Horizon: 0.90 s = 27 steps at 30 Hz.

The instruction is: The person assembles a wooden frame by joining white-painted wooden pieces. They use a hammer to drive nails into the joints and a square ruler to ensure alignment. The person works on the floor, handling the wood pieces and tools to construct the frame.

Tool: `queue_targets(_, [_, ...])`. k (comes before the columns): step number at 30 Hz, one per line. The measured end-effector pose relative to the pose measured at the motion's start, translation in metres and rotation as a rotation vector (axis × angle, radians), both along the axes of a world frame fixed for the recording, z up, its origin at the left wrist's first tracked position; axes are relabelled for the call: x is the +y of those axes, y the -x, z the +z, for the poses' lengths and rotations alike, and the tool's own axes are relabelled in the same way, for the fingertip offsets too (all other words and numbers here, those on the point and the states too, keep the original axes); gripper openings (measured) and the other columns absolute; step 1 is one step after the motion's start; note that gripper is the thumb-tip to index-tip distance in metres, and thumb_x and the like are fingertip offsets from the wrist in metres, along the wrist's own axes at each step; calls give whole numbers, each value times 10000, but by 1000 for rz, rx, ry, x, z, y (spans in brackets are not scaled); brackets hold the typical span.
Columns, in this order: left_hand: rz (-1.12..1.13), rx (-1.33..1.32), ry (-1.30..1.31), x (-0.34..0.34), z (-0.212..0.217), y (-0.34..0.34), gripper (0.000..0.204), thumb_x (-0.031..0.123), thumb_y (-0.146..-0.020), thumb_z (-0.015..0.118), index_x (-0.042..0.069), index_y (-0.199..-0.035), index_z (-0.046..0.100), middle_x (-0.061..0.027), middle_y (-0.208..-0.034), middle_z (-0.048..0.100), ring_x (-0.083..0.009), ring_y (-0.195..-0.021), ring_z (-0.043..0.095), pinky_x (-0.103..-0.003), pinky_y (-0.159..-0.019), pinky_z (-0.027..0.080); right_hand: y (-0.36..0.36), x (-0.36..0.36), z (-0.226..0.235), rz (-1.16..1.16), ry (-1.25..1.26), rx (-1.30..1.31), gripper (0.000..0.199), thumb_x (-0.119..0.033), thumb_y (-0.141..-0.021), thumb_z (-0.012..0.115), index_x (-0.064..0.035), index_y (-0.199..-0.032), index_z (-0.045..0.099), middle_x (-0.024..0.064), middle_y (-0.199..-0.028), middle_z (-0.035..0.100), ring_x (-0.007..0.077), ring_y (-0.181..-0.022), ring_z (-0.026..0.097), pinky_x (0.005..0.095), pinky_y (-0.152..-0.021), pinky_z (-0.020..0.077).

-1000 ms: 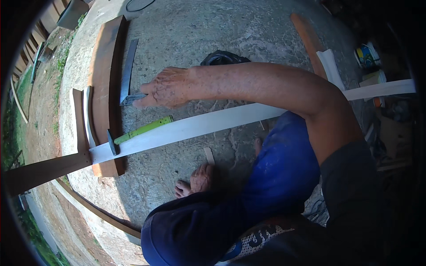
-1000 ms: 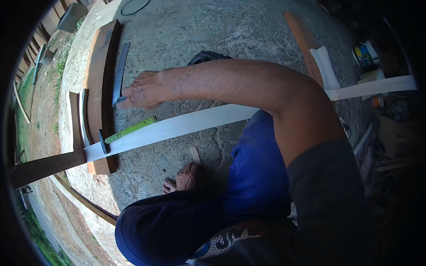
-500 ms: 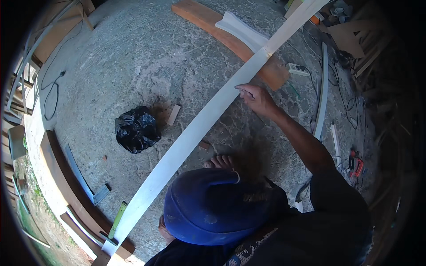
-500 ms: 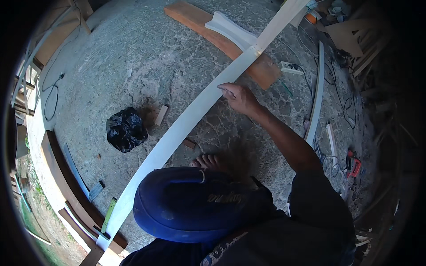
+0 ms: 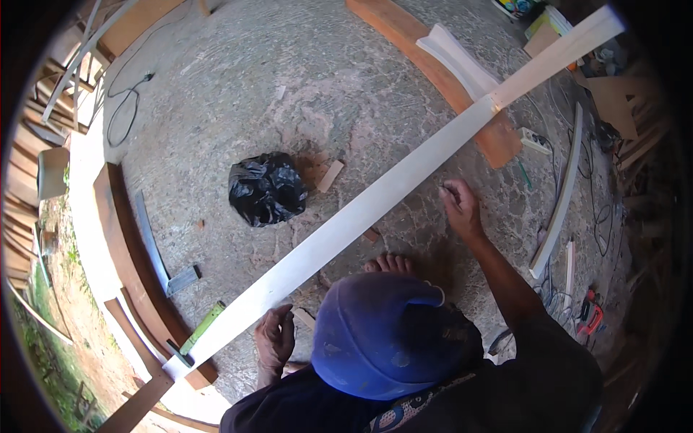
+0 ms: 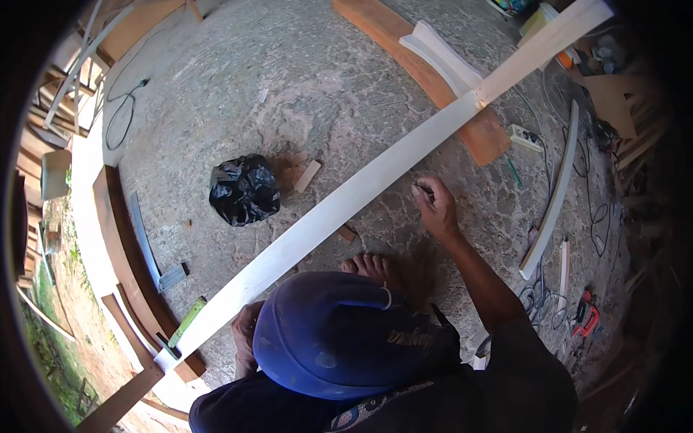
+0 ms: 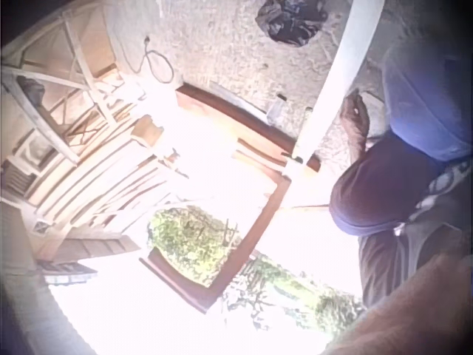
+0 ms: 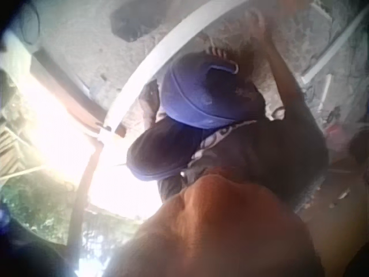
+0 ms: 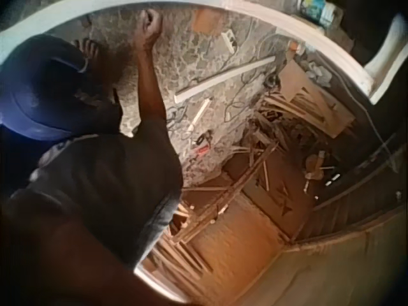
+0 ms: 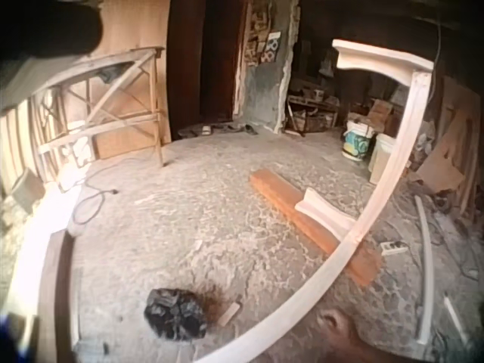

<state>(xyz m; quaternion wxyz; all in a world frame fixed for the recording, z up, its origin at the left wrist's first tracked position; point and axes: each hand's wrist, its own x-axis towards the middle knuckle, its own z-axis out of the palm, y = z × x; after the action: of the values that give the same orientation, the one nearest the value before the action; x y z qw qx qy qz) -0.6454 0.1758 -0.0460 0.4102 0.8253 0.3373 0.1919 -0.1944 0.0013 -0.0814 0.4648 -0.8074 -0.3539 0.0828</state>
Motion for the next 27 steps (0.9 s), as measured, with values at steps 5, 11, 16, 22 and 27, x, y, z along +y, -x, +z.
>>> queue_targets(5, [3, -214, 116, 35, 46, -9, 288, 140, -958, 673, 48, -1226, 620, -154, -1166, 664, -254, -934, 684, -352, -763, 557, 107, 152, 116, 755, -117, 461, 109, -53, -996, 591, -11, -1092, 558, 28, -916, 596, 61, -758, 554, 223, -708, 493])
queue_targets(11, [453, -671, 327, 47, 91, 23, 268, 219, -1032, 599, 25, -1217, 601, -77, -1101, 677, -150, -989, 647, -316, -860, 531, 281, 285, 167, 1367, 106, 548, 134, -120, -992, 631, -19, -1054, 568, 38, -902, 627, 71, -758, 611, 236, -665, 537])
queue_targets(16, [846, -896, 270, 30, 66, 101, 220, 188, -1000, 652, 29, -1150, 642, -9, -958, 671, -66, -794, 576, -259, -704, 498, 409, 314, 160, 1619, 300, 420, 200, -164, -975, 664, -17, -1077, 574, 36, -884, 636, 91, -784, 619, 265, -678, 536])
queue_targets(22, [1479, -601, 26, -1, -4, 211, 226, 179, -985, 620, -2, -1086, 711, -52, -889, 707, -108, -802, 618, -287, -715, 487, 465, 298, 121, 1840, 111, -767, 429, -171, -906, 686, -20, -1266, 508, 202, -1144, 600, 389, -1043, 642, 484, -876, 536])
queue_targets(27, [1764, -321, -5, -10, -31, 284, 277, 236, -968, 616, 7, -1070, 735, -148, -890, 739, -228, -802, 702, -355, -751, 527, 473, 307, 93, 1808, 412, -896, 411, -163, -881, 687, -22, -1203, 474, 220, -1144, 594, 417, -1079, 618, 514, -878, 523])
